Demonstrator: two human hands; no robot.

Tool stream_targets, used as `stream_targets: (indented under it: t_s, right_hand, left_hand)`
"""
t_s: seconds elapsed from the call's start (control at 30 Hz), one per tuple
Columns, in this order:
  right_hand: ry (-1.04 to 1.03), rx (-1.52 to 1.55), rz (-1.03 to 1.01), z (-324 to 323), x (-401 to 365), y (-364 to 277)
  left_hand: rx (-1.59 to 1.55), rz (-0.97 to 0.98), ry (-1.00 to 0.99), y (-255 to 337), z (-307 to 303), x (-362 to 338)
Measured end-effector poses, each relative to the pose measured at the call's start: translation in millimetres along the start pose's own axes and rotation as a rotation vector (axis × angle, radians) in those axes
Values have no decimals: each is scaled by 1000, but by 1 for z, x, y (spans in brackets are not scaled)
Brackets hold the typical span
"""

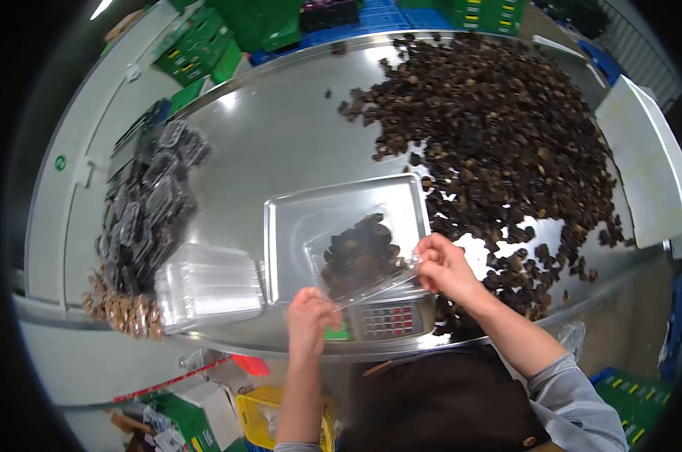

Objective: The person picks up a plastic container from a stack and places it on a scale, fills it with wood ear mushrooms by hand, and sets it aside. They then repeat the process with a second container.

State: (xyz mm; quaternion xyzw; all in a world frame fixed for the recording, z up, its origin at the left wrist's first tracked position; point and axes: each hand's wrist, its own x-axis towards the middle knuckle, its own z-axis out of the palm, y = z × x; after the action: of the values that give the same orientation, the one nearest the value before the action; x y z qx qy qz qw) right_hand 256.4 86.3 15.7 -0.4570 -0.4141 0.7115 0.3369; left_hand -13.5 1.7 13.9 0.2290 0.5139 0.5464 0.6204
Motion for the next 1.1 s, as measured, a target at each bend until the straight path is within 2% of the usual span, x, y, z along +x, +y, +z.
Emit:
stream_targets:
  t_s: [0.07, 0.17, 0.3, 0.6, 0.97, 1.03, 1.1]
  right_hand:
    - [28, -68, 30, -29, -13, 9]
    - [58, -140, -78, -29, -22, 31]
    - [64, -134, -175, -25, -46, 11]
    - [32, -216, -296, -27, -60, -5]
    - [-1, -62, -257, -28, -57, 4]
    - [-1, -43, -271, -30, -56, 6]
    - [-32, 76, -53, -35, -54, 10]
  left_hand:
    - [202, 18, 109, -27, 24, 9]
    - [342, -9, 132, -32, 22, 14]
    - [270, 35, 74, -29, 31, 6]
    - [271, 149, 87, -14, 42, -5]
    - [260, 252, 152, -2, 54, -20]
    - [205, 193, 23, 0, 46, -19]
    - [65, 73, 0, -3, 46, -22]
